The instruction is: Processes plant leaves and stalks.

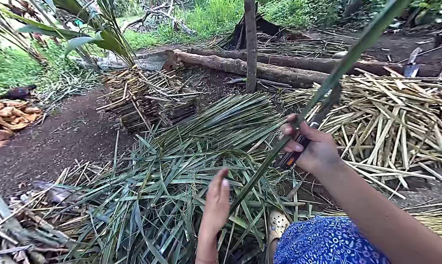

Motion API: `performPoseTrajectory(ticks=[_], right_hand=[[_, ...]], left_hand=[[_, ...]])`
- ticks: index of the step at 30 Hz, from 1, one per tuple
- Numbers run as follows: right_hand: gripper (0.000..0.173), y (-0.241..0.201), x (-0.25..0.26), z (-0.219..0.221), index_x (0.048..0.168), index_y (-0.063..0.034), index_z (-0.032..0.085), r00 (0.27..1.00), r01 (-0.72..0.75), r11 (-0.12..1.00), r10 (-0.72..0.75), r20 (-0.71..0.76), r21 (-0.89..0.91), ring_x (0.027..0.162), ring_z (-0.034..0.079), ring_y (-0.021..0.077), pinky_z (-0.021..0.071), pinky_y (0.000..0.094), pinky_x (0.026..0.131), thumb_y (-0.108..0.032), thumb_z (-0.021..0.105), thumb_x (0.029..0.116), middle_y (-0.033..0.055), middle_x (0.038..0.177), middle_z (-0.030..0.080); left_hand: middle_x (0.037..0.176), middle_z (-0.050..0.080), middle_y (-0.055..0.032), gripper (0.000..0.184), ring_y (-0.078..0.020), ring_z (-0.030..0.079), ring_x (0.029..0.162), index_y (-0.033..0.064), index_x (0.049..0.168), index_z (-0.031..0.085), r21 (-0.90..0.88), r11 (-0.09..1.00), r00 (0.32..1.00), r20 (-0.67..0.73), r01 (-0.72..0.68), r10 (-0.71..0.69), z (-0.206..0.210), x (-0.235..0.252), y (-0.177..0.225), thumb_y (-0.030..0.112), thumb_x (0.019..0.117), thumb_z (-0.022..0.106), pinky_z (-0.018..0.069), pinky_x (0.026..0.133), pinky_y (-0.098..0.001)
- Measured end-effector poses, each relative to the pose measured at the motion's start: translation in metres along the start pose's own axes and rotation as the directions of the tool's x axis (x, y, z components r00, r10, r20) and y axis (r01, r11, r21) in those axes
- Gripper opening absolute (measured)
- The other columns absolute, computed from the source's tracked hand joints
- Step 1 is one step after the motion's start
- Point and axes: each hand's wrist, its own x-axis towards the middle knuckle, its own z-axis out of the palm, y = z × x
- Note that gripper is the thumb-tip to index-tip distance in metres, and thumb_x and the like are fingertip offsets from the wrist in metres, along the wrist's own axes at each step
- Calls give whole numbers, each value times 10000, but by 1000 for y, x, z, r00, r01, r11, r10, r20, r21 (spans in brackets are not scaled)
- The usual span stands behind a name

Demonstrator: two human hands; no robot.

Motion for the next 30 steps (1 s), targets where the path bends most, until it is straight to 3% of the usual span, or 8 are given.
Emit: performPoseTrajectory(ticks=[2, 5, 9, 11, 14, 18, 24, 30], right_hand=[[303, -10, 1, -2, 1099, -216, 673, 998, 64, 997, -64, -3, 41, 527, 555, 1, 493, 143, 498, -294, 380, 1092, -43, 865, 705], [384, -22, 5, -9, 1155, -196, 628, 979, 173, 985, -174, -108, -18, 526, 534, -22, 477, 118, 497, -284, 256, 1120, -62, 889, 692], [323, -27, 9, -17, 1379, -227, 514, 940, 126, 969, -186, -285, -214, 712, 656, 25, 559, 158, 622, -261, 313, 1128, -34, 1173, 685], [391, -24, 6, -13, 1497, -240, 395, 944, 29, 905, -165, -287, -424, 680, 654, 27, 563, 168, 602, -219, 387, 1106, -27, 1210, 678], [438, -3, -10, 0, 1451, -178, 458, 983, -165, 769, 78, -165, -617, 481, 530, 13, 493, 170, 469, -215, 482, 1016, -93, 757, 624], [930, 25, -30, 19, 1563, -170, 295, 789, -259, 627, 576, 213, -735, 596, 490, -27, 451, 149, 548, -817, 413, 905, -127, 786, 519], [774, 44, -38, 32, 1628, -163, 259, 746, -75, 412, 628, 223, -908, 663, 513, 8, 478, 222, 625, -661, 279, 1036, -65, 807, 533], [614, 52, -36, 28, 1578, -221, 355, 728, -107, 537, 616, 302, -837, 578, 478, -31, 443, 157, 518, -503, 468, 1044, -91, 820, 542]], left_hand=[[1206, 697, -84, 463, -118, 641, 1124, -6, 1370, 581, -37, 979, 943, 277, 201, -183, 10, 1, -20, 277, 1105, 327, 502, 1019, -354], [783, 647, 68, 392, -16, 626, 710, 37, 1139, 637, -230, 912, 829, 531, 339, -174, 16, -5, -31, 216, 1090, 291, 548, 704, -217], [656, 542, 106, 308, 25, 481, 526, 79, 1013, 626, -303, 873, 870, 436, 381, -228, 10, -7, -25, 189, 1081, 346, 424, 504, -143], [628, 503, 119, 301, 51, 407, 489, 83, 981, 623, -390, 869, 945, 240, 304, -222, 8, -8, -20, 158, 1069, 346, 352, 466, -115], [636, 494, 108, 291, 48, 408, 487, 38, 1102, 598, -517, 829, 974, 48, 212, -220, 9, -8, -4, 133, 1073, 324, 356, 460, -112], [704, 551, 60, 206, 17, 470, 525, 38, 1156, 488, -555, 814, 973, -33, 173, -229, 18, -10, 16, 102, 1067, 313, 407, 490, -131], [713, 602, 43, 196, -12, 555, 559, 17, 1086, 547, -420, 907, 969, -215, 23, -124, 29, -15, 25, 102, 1081, 370, 488, 528, -165], [726, 595, 49, 202, -7, 535, 556, 10, 1168, 520, -364, 931, 978, -203, -36, -42, 33, -20, 28, 113, 1090, 365, 468, 510, -171]])
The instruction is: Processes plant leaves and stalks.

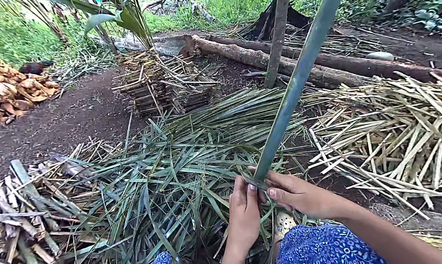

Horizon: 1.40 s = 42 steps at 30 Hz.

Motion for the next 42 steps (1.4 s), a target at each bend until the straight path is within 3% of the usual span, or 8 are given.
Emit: performPoseTrajectory(ticks=[4, 8, 10, 15, 26, 36, 39, 42], right_hand=[[565, -3, 2, 0, 1539, -162, 408, 992, 87, 983, -70, -108, 162, 548, 441, -47, 397, 120, 483, -455, 452, 1058, -132, 769, 500], [418, 2, 3, -6, 1424, -138, 419, 992, 128, 960, -121, -43, 248, 695, 542, -35, 478, 129, 629, -342, 477, 1064, -118, 855, 555], [356, 4, 2, -5, 1373, -150, 435, 994, 100, 960, -105, 6, 261, 663, 488, -44, 421, 126, 598, -318, 436, 1059, -122, 819, 514], [657, 4, -3, -1, 1446, -186, 520, 997, 72, 996, -72, -4, 50, 540, 370, -65, 322, 129, 484, -664, 393, 1015, -146, 691, 423], [689, 13, -13, 0, 1461, -141, 557, 952, 208, 918, -269, -146, -337, 598, 497, -26, 435, 187, 561, -633, 309, 1046, -11, 765, 629], [653, 14, -13, 8, 1511, -221, 487, 981, 194, 979, -193, -18, 67, 564, 397, -85, 359, 114, 518, -646, 356, 1033, -138, 732, 504], [604, 8, -6, 7, 1551, -224, 381, 965, 58, 894, -164, 204, 444, 584, 579, -6, 513, 156, 520, -544, 465, 1046, -78, 891, 661], [509, 14, 2, 12, 1508, -251, 444, 916, -51, 735, -235, 324, 676, 679, 698, 80, 595, 224, 583, -408, 562, 1038, 12, 1057, 738]], left_hand=[[772, 634, 41, 257, -26, 604, 631, 18, 1112, 585, 109, 993, 998, 44, 34, -39, -4, 1, 3, 144, 1089, 362, 534, 600, -199], [638, 489, 91, 269, 22, 441, 514, 56, 999, 625, 173, 985, 1000, -27, 5, 0, 0, 0, -3, 162, 1082, 392, 392, 490, -154], [633, 446, 108, 263, 38, 372, 498, 66, 989, 614, 91, 995, 999, -19, 39, -38, 0, -2, -2, 155, 1080, 384, 335, 473, -137], [613, 426, 125, 278, 53, 335, 471, 93, 974, 585, -176, 965, 981, 51, 193, -187, 1, -4, 10, 136, 1079, 331, 292, 442, -118], [529, 390, 139, 383, 71, 332, 406, 141, 863, 536, -432, 777, 888, 254, 458, -382, 2, -3, 31, 160, 1096, 233, 284, 402, -87], [537, 361, 139, 395, 67, 292, 405, 179, 808, 511, -211, 709, 702, 485, 673, -521, -16, 8, 57, 157, 1091, 236, 250, 391, -93], [529, 388, 123, 422, 58, 332, 402, 196, 731, 489, -176, 690, 670, 492, 702, -556, -24, 9, 64, 152, 1049, 214, 277, 390, -94], [553, 402, 134, 442, 54, 324, 436, 219, 756, 500, -100, 731, 677, 477, 675, -560, -29, 3, 64, 183, 1041, 165, 270, 419, -117]])
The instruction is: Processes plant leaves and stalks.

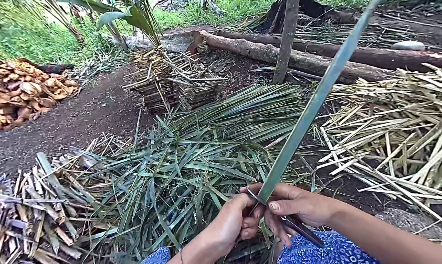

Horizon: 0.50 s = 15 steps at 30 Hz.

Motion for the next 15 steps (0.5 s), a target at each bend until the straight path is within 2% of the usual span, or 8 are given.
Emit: performPoseTrajectory(ticks=[1, 3, 6, 9, 11, 13, 15], right_hand=[[474, 2, 2, 0, 1487, -266, 476, 1000, -2, 999, 0, 31, 53, 693, 704, 82, 594, 222, 590, -379, 574, 1038, 19, 1064, 742], [428, 4, 5, 3, 1456, -260, 500, 999, -9, 997, 6, 39, 77, 627, 653, 30, 555, 178, 542, -316, 573, 1038, -13, 990, 728], [409, 1, 8, 12, 1405, -217, 526, 997, -47, 998, 44, -70, -46, 559, 548, -37, 471, 126, 499, -266, 599, 1005, -93, 870, 671], [445, -1, 9, 19, 1431, -136, 514, 982, -87, 982, 55, -182, -170, 553, 526, -45, 453, 124, 499, -198, 586, 996, -100, 832, 653], [465, -3, 8, 23, 1460, -116, 502, 976, -84, 970, 34, -217, -228, 558, 518, -60, 448, 112, 504, -182, 585, 1007, -97, 873, 671], [481, -6, 9, 29, 1465, -98, 503, 959, -105, 953, 22, -282, -284, 555, 514, -69, 447, 107, 500, -178, 586, 999, -105, 886, 680], [481, -7, 10, 35, 1454, -83, 513, 935, -143, 942, 28, -355, -304, 562, 525, -61, 451, 118, 506, -173, 592, 988, -104, 870, 674]], left_hand=[[557, 405, 141, 444, 60, 316, 437, 228, 777, 517, -6, 1000, 1000, 23, -12, 13, -2, -2, -2, 206, 1038, 158, 260, 418, -117], [560, 393, 147, 430, 70, 301, 427, 241, 786, 527, -74, 997, 996, 86, -26, 32, -6, -4, -7, 234, 1027, 170, 244, 401, -108], [526, 365, 162, 408, 79, 295, 414, 267, 699, 503, -182, 983, 989, 138, -21, 47, -11, -6, -16, 228, 983, 212, 221, 397, -113], [532, 370, 170, 401, 82, 299, 425, 276, 686, 513, -203, 979, 983, 174, -28, 64, -18, -7, -22, 247, 976, 237, 223, 406, -117], [557, 379, 181, 360, 89, 312, 442, 280, 714, 541, -212, 976, 973, 208, -57, 102, -22, -7, -26, 307, 993, 315, 229, 417, -111], [575, 386, 189, 282, 93, 333, 457, 290, 745, 565, -215, 972, 968, 209, -93, 138, -26, -8, -29, 384, 987, 456, 247, 428, -105], [563, 390, 193, 233, 93, 347, 452, 296, 736, 576, -223, 970, 974, 175, -101, 142, -26, -9, -31, 379, 950, 534, 260, 427, -103]])
